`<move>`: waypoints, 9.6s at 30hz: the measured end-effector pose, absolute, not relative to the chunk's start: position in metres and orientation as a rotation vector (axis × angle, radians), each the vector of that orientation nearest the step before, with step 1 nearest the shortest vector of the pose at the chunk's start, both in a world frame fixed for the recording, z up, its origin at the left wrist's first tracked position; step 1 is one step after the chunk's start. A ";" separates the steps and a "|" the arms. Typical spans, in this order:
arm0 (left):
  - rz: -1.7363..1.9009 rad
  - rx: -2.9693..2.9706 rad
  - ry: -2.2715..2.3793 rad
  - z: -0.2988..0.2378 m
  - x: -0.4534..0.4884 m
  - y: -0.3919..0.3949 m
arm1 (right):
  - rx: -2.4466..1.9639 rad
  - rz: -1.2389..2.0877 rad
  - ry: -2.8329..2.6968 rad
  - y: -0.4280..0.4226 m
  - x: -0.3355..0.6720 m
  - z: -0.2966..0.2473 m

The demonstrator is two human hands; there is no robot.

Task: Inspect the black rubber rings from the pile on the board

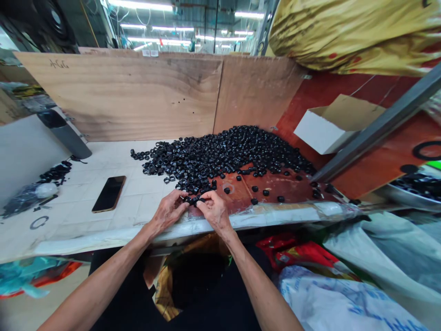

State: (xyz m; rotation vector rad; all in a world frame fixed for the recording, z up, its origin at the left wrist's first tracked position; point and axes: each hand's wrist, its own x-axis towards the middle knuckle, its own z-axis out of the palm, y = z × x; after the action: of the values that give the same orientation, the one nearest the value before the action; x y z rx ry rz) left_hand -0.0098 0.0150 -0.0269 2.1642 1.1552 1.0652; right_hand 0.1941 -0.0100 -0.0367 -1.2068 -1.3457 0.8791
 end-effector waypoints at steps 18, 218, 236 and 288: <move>1.056 1.386 0.824 -0.018 -0.002 0.013 | -1.028 0.761 -1.393 -0.012 0.173 -0.032; 0.920 1.551 0.923 -0.021 0.005 0.032 | -1.146 0.586 -1.503 -0.009 0.191 -0.039; 1.032 1.652 0.828 -0.012 0.016 0.018 | -1.182 0.479 -1.568 -0.011 0.192 -0.037; 0.908 2.228 1.600 -0.021 -0.033 0.049 | -1.391 0.140 -1.986 0.022 0.193 -0.044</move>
State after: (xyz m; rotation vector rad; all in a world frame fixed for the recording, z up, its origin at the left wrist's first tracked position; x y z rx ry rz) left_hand -0.0330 0.0486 -0.0206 2.2280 1.5998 0.9077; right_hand 0.1932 0.0216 -0.0442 -1.3913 -1.9863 0.1400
